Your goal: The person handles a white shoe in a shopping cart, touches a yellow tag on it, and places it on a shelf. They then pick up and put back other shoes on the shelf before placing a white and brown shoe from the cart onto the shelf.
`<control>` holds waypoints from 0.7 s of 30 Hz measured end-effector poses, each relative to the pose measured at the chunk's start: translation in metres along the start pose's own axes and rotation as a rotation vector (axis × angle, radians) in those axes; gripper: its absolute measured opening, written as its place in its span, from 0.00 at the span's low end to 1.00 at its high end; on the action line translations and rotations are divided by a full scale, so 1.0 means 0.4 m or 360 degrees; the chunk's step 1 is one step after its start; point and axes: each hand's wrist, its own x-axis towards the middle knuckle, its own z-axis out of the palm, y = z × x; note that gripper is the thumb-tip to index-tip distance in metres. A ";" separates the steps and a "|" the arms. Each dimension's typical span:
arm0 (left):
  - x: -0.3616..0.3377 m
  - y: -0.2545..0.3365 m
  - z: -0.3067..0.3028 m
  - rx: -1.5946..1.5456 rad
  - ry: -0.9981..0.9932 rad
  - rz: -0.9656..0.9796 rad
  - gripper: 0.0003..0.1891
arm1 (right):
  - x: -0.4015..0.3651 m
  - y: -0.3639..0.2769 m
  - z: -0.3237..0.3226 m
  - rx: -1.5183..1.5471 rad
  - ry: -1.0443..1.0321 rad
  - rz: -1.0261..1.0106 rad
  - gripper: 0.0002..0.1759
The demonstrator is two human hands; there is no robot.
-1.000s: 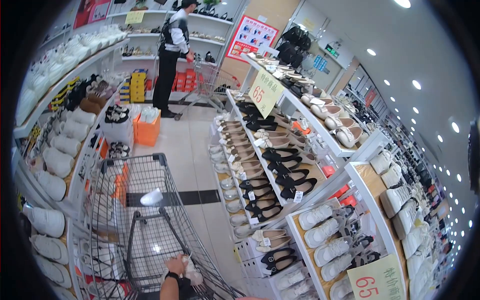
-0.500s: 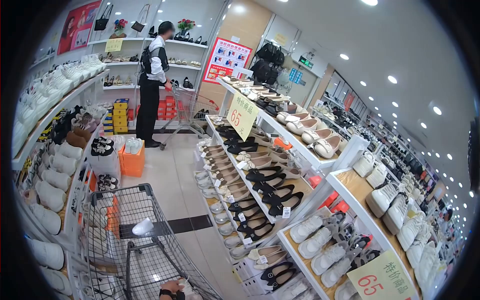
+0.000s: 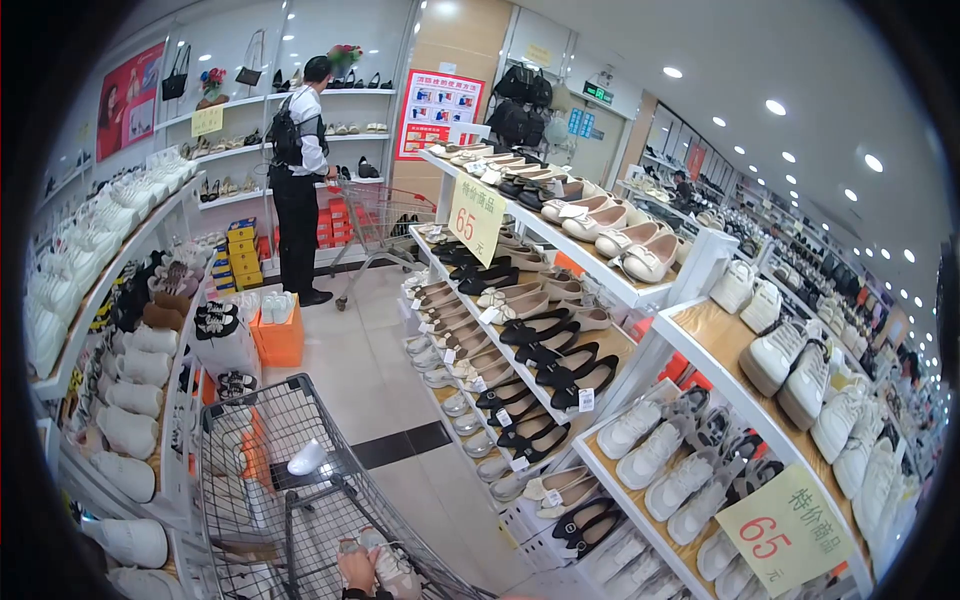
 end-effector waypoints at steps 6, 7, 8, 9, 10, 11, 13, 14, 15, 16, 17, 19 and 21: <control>0.069 0.002 -0.160 -0.0033 0.0253 0.0047 0.20 | 0.024 -0.004 -0.003 0.0165 -0.0127 -0.0032 0.18; 0.086 0.005 -0.198 -0.0044 0.0334 0.0044 0.20 | 0.029 -0.003 -0.001 0.0106 -0.0125 -0.0134 0.18; 0.105 0.008 -0.231 -0.0057 0.0415 0.0038 0.20 | 0.032 -0.005 -0.001 0.0125 -0.0109 -0.0149 0.18; 0.129 0.001 -0.259 -0.0015 0.0449 0.0086 0.20 | 0.034 -0.011 -0.002 0.0049 -0.0122 -0.0124 0.18; 0.151 0.010 -0.304 0.0002 0.0452 0.0111 0.20 | 0.038 -0.010 -0.004 -0.0026 -0.0135 -0.0105 0.18; 0.172 0.025 -0.367 -0.0006 0.0568 0.0181 0.20 | 0.044 0.003 -0.004 0.0025 -0.0145 -0.0150 0.18; 0.216 0.062 -0.492 0.0010 0.0692 0.0286 0.20 | 0.058 0.013 -0.007 0.0047 -0.0143 -0.0170 0.18; 0.233 0.084 -0.553 -0.0044 0.0753 0.0297 0.20 | 0.062 0.020 -0.007 0.0053 -0.0151 -0.0155 0.18; 0.248 0.108 -0.610 -0.0099 0.0807 0.0308 0.20 | 0.066 0.001 -0.025 -0.0347 -0.0256 -0.0115 0.20; 0.267 0.131 -0.664 -0.0104 0.0842 0.0383 0.20 | 0.078 0.019 -0.027 -0.0310 -0.0241 -0.0134 0.20; 0.285 0.160 -0.718 -0.0111 0.0872 0.0456 0.20 | 0.095 0.039 -0.025 -0.0318 -0.0209 -0.0270 0.20; 0.300 0.266 -0.837 -0.0284 0.1048 0.0658 0.19 | 0.088 0.007 -0.015 -0.0463 -0.0169 -0.0302 0.21; 0.325 0.363 -0.922 -0.0498 0.1081 0.0731 0.18 | 0.075 -0.012 -0.013 -0.0527 -0.0063 -0.0354 0.21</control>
